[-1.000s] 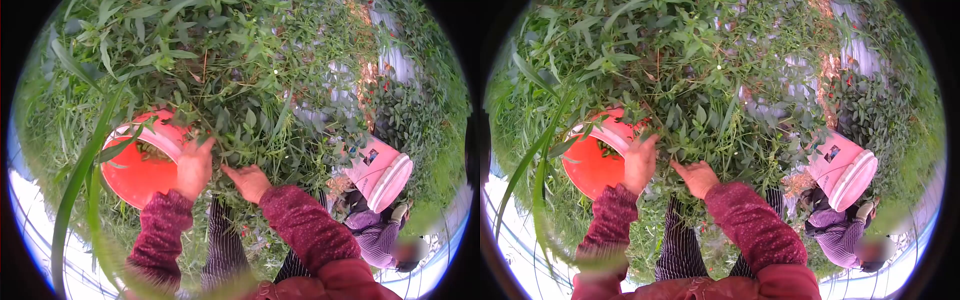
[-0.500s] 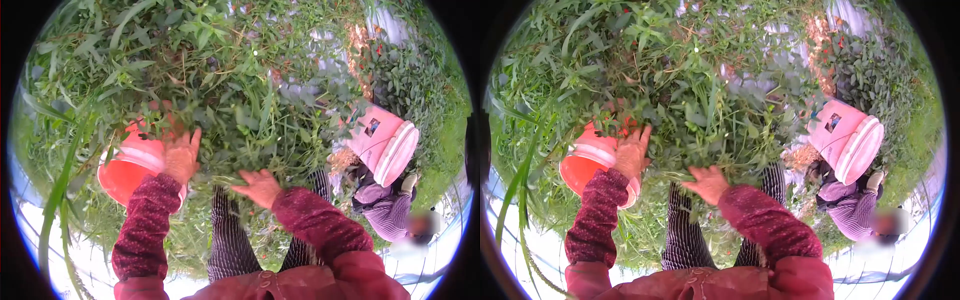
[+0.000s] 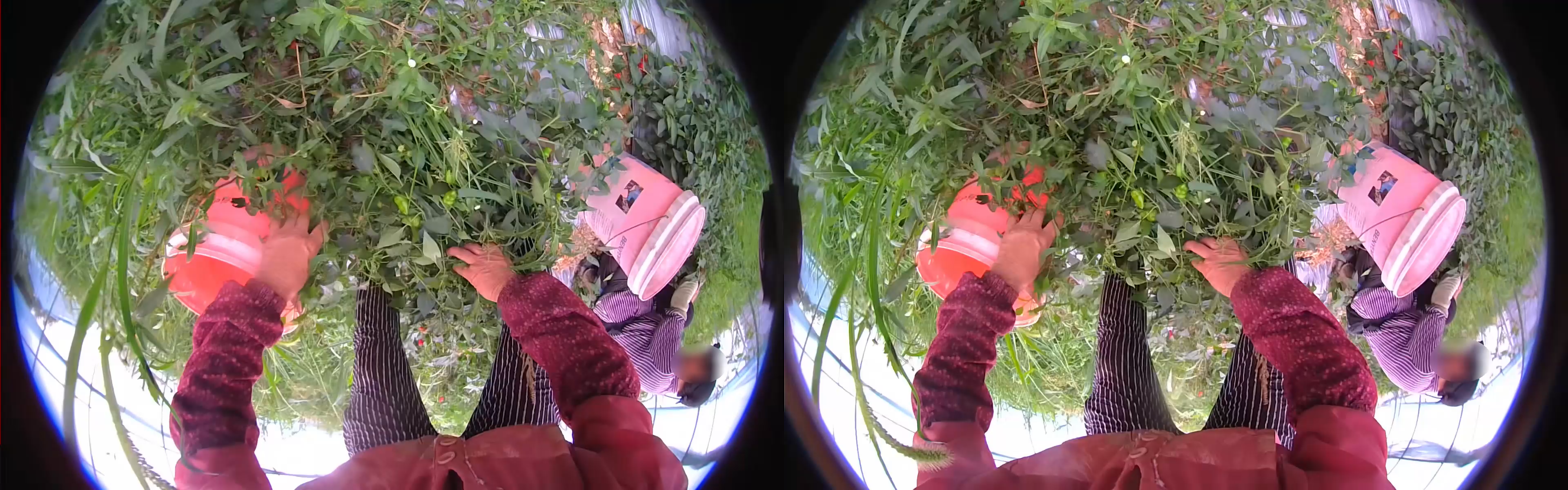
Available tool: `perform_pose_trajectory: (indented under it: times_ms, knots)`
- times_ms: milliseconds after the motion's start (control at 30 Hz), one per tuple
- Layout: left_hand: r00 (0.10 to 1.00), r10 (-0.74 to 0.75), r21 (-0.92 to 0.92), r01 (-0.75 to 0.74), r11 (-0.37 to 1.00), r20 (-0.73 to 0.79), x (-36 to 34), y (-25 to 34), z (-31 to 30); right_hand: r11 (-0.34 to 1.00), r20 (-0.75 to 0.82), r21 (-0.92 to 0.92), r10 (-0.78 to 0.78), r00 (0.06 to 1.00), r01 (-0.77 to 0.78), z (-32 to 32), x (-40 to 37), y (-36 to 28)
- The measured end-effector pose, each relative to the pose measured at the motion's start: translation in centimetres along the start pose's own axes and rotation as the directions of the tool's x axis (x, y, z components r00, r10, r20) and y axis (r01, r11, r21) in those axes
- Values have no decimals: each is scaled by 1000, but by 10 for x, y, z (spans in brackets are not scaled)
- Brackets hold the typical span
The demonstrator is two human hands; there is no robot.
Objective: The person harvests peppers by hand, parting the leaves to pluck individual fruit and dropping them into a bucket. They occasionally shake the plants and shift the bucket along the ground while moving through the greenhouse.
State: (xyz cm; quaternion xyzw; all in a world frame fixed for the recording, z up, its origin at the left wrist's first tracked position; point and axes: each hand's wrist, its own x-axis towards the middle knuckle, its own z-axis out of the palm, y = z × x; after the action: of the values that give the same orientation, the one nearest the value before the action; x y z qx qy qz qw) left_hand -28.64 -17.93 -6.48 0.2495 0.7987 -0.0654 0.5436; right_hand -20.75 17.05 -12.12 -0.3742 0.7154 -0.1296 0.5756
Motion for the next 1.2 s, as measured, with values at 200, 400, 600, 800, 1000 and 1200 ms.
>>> perform_pose_trajectory:
  times_ms: [200, 400, 600, 800, 1000, 1200]
  knots:
    - [984, -111, -159, 88, 983, -142, -4, -9, 7, 997, -28, 77, 13, 1000, -11, 6, 6, -1]
    - [862, -177, -262, 54, 964, -475, -33, -7, -6, 994, 37, 102, 38, 999, -41, -12, 6, -19]
    - [695, -244, -220, 125, 967, -677, -89, -48, 12, 990, 7, 125, 70, 998, -70, -22, 8, -31]
    - [839, -473, -248, 414, 876, -271, -78, -113, -24, 993, -108, 109, 53, 993, -41, -15, 5, -37]
    - [932, -243, -95, 225, 970, -270, -92, -143, 2, 979, -57, 169, 129, 990, -117, -21, 4, -54]
    - [936, -139, -78, 120, 990, -324, -180, -120, 55, 967, 44, 147, 202, 978, -206, -32, 4, -67]
